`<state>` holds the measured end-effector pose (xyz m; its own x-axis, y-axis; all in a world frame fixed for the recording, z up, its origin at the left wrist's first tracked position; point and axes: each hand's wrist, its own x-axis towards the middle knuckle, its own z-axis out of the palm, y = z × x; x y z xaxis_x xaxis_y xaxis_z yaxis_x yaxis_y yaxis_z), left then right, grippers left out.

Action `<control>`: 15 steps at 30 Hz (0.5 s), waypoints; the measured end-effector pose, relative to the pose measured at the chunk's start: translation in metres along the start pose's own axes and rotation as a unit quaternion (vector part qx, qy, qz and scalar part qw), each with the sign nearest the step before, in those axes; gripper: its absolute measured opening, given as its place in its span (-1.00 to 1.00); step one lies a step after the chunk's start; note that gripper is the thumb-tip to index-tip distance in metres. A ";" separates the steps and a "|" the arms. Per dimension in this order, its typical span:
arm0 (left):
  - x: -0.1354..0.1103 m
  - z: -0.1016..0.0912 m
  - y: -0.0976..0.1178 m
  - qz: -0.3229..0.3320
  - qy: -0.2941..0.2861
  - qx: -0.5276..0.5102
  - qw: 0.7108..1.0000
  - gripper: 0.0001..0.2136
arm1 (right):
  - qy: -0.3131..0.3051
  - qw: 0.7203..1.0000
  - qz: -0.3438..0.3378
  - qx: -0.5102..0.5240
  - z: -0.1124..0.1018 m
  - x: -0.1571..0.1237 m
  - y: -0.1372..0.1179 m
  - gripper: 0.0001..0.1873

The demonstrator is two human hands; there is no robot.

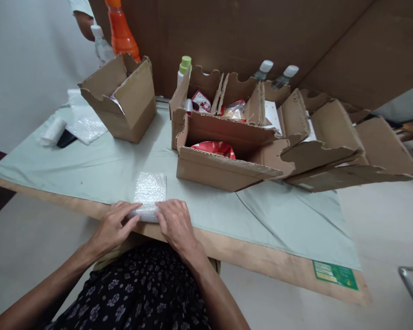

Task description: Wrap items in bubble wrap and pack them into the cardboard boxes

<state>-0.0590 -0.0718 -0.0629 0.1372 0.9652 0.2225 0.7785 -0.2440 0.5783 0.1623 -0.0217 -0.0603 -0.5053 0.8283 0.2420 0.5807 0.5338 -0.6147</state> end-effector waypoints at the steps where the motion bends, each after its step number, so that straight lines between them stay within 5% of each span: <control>1: 0.004 0.002 -0.003 -0.018 0.003 0.012 1.000 -0.74 | 0.025 0.999 0.007 -0.020 0.001 0.000 -0.001 -0.73; 4: 0.017 0.009 -0.013 -0.044 0.013 0.067 0.997 -0.70 | 0.047 0.997 -0.014 -0.067 0.004 0.000 -0.001 -0.70; 7: 0.022 0.010 -0.017 -0.041 0.040 0.095 0.994 -0.69 | -0.012 0.994 -0.062 -0.088 0.008 0.002 0.000 -0.65; 10: 0.015 0.002 -0.013 -0.010 0.081 0.085 0.993 -0.65 | -0.032 0.996 -0.041 -0.070 0.010 0.007 0.002 -0.70; 15: 0.003 -0.010 -0.003 0.068 0.014 0.003 0.998 -0.66 | -0.066 0.998 0.010 0.009 0.000 0.009 0.001 -0.77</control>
<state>-0.0668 -0.0696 -0.0563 0.2247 0.9206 0.3193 0.7580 -0.3711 0.5365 0.1580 -0.0138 -0.0584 -0.5742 0.8083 0.1304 0.5799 0.5139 -0.6322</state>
